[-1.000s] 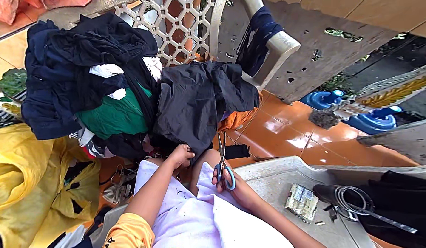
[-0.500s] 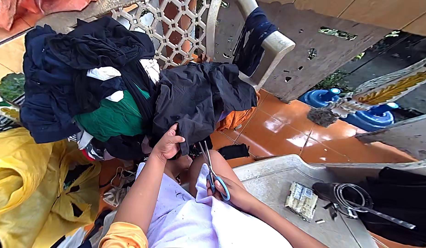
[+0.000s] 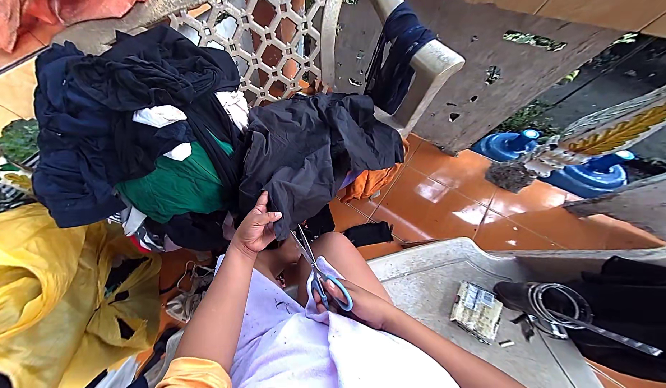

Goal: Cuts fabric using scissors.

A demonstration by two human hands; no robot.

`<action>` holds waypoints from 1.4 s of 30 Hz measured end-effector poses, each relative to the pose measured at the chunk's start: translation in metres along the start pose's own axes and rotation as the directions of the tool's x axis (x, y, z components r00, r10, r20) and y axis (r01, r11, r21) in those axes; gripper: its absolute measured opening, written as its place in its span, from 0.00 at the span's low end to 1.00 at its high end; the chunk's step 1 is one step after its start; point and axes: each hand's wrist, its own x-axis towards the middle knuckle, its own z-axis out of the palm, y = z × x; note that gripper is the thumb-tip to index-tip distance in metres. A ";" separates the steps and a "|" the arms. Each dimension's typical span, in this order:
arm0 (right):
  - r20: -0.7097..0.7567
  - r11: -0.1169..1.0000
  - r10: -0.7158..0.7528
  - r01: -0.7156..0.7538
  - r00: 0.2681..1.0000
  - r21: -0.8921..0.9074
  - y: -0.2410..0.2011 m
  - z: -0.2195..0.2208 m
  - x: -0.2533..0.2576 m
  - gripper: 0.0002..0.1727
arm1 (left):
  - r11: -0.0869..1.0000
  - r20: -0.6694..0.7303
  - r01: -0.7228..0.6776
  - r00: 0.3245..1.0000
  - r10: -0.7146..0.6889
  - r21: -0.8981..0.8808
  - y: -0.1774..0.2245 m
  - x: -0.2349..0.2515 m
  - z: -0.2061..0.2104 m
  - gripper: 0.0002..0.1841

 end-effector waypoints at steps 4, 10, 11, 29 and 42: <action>0.020 0.994 -0.078 0.077 0.997 0.076 0.003 0.002 0.004 0.35 | 0.999 0.002 0.042 0.999 -0.042 0.031 -0.002 -0.005 -0.007 0.41; -0.296 0.956 -0.291 0.262 0.910 -0.136 0.004 0.015 0.014 0.19 | 0.994 -0.222 0.079 0.973 -0.059 0.081 -0.007 -0.011 0.009 0.27; -0.368 0.926 -0.373 0.316 0.852 -0.208 0.002 0.015 0.020 0.22 | 0.994 -0.263 0.083 0.963 -0.062 0.068 -0.010 -0.011 0.014 0.23; -0.616 0.787 -0.531 0.608 0.581 -0.105 -0.088 -0.016 0.052 0.08 | 0.323 0.072 -0.184 0.941 0.329 0.928 -0.013 0.002 0.039 0.32; -0.473 0.729 -0.671 0.625 0.570 -0.281 -0.091 -0.005 0.030 0.20 | -0.423 0.549 -0.400 0.768 0.328 0.813 -0.006 0.015 0.050 0.09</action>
